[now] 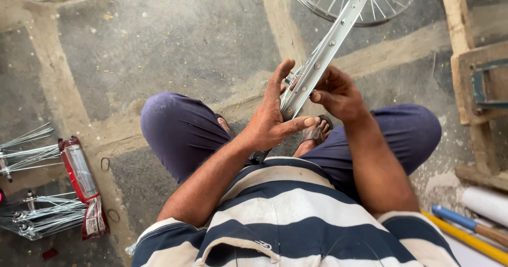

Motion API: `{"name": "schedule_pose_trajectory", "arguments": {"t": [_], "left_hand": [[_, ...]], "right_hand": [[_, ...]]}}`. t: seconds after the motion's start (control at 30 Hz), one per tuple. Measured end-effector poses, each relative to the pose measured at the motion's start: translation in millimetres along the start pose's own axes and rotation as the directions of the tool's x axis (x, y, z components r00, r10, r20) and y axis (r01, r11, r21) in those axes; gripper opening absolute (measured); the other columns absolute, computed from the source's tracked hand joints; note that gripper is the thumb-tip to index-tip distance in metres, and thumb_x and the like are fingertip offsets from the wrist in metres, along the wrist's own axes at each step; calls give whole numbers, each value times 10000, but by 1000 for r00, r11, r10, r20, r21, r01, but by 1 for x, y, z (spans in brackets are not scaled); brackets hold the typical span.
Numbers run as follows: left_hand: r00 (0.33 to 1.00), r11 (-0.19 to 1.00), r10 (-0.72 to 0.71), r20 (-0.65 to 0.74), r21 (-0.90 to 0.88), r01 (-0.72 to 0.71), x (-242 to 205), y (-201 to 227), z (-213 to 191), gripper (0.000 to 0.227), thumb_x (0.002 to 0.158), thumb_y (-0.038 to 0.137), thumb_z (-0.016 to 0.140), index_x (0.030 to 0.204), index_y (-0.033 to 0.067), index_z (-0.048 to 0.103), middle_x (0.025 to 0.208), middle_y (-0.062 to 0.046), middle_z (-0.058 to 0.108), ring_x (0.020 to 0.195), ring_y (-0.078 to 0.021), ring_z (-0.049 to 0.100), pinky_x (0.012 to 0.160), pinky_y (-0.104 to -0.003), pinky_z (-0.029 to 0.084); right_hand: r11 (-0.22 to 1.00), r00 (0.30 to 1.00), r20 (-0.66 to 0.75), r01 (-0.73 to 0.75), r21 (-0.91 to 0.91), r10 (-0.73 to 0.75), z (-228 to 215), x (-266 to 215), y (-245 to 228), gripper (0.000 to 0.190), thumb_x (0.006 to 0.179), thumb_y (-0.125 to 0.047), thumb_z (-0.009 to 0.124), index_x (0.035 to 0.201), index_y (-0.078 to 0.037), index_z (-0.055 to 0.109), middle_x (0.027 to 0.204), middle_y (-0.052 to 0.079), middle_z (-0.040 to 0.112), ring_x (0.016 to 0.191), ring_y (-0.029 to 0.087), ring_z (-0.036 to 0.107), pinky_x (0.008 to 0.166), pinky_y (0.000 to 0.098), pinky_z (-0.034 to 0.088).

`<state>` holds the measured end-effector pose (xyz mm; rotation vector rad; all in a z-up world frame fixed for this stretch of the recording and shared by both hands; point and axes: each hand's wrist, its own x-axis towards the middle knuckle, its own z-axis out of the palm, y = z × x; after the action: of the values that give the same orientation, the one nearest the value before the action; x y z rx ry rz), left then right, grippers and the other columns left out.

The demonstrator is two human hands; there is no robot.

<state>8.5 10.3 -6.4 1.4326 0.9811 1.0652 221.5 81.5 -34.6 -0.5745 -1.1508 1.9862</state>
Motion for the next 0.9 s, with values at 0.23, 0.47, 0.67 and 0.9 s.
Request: {"name": "schedule_pose_trajectory", "arguments": {"t": [0.23, 0.47, 0.67, 0.9], "left_hand": [[1000, 1000, -19, -25, 5, 19, 2, 7, 1, 1162, 914, 534, 766, 1676, 34, 45, 1720, -248, 228, 1582, -380, 320, 1284, -514, 332], [999, 1000, 15, -36, -4, -15, 0, 4, -3, 1156, 921, 497, 777, 1687, 34, 45, 1748, -252, 198, 1656, -378, 214, 1330, -536, 229], [1000, 1000, 24, -13, -5, -24, 2, 1, 2, 1168, 909, 528, 770, 1680, 34, 45, 1745, -237, 195, 1649, -366, 232, 1330, -543, 243], [999, 998, 50, -8, -42, -51, 1, 11, 6, 1116, 943, 441, 785, 1676, 30, 51, 1725, -243, 200, 1630, -387, 245, 1309, -524, 281]], "right_hand": [[896, 895, -284, 223, -383, -344, 24, 8, 53, 375, 972, -11, 696, 1344, 28, 657, 1095, 94, 745, 989, 154, 731, 876, 317, 614], [983, 997, -6, -77, -169, 77, 12, 10, -12, 362, 883, -48, 702, 1231, 6, 618, 1207, 55, 703, 1116, 132, 672, 992, 274, 560], [210, 627, -14, 241, -948, -779, 46, 7, 32, 307, 925, -85, 854, 988, -76, 554, 1157, 92, 763, 994, 197, 776, 852, 297, 623], [1000, 999, 47, 8, 7, -9, -25, -8, 6, 325, 943, -51, 742, 1242, -42, 614, 1297, 140, 697, 1204, 196, 700, 1025, 321, 598]]}}
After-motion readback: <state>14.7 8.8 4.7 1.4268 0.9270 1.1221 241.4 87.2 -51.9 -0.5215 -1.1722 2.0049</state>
